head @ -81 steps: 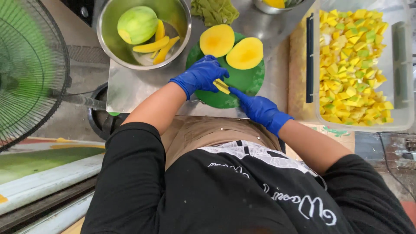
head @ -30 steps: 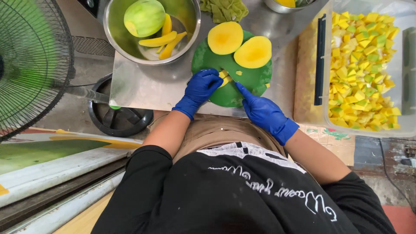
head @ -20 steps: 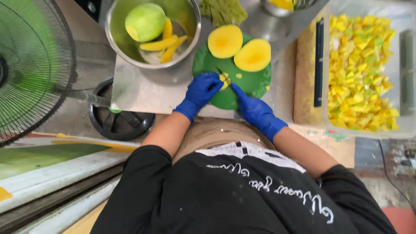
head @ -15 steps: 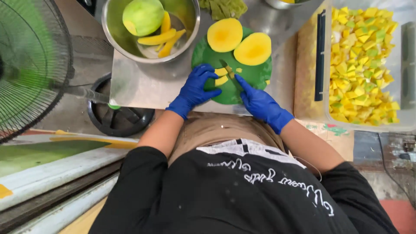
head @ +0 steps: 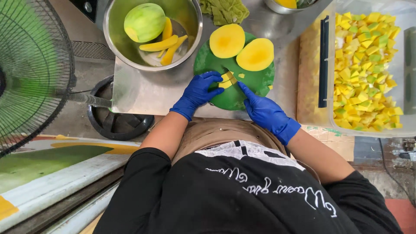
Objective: The person picks up a mango from a bowl, peels it with a knife, and slices it into small pieces on a cutting board before transferring them to a container.
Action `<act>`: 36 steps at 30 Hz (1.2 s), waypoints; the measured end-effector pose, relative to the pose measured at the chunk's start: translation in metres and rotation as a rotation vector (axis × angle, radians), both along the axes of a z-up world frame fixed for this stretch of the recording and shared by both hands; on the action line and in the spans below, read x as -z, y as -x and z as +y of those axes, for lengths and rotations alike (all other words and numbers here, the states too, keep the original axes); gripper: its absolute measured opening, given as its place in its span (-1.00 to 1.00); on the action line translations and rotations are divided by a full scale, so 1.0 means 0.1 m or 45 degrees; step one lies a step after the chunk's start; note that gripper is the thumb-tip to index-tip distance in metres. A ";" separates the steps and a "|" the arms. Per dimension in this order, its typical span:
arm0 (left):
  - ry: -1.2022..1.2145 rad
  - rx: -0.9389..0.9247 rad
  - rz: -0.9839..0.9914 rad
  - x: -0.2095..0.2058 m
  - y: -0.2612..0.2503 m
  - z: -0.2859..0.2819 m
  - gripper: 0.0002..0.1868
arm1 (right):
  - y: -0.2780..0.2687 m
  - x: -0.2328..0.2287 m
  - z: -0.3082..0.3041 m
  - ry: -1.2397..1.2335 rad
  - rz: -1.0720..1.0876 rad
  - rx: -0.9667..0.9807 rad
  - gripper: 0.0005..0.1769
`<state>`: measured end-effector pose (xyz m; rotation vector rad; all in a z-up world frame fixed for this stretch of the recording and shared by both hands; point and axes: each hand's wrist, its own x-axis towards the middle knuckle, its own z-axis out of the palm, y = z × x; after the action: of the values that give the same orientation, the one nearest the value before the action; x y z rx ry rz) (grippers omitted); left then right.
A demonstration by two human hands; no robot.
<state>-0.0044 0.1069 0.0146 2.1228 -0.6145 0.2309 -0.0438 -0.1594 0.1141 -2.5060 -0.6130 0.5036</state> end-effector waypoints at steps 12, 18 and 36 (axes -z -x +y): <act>0.067 -0.016 0.010 0.12 -0.03 -0.01 -0.64 | -0.06 0.31 0.17 0.208 0.139 0.068 -0.12; 0.012 -0.097 -0.139 0.08 0.04 -0.07 -0.62 | -0.10 0.41 0.17 -0.142 -0.161 0.053 -0.22; 0.121 -0.168 0.069 0.15 0.09 -0.07 -0.61 | -0.08 0.54 0.23 -0.056 -0.028 0.119 -0.25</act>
<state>-0.0130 0.0999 -0.0001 2.0722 -0.4242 0.2689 -0.0358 -0.1366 0.0606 -2.4879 -0.5065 0.4242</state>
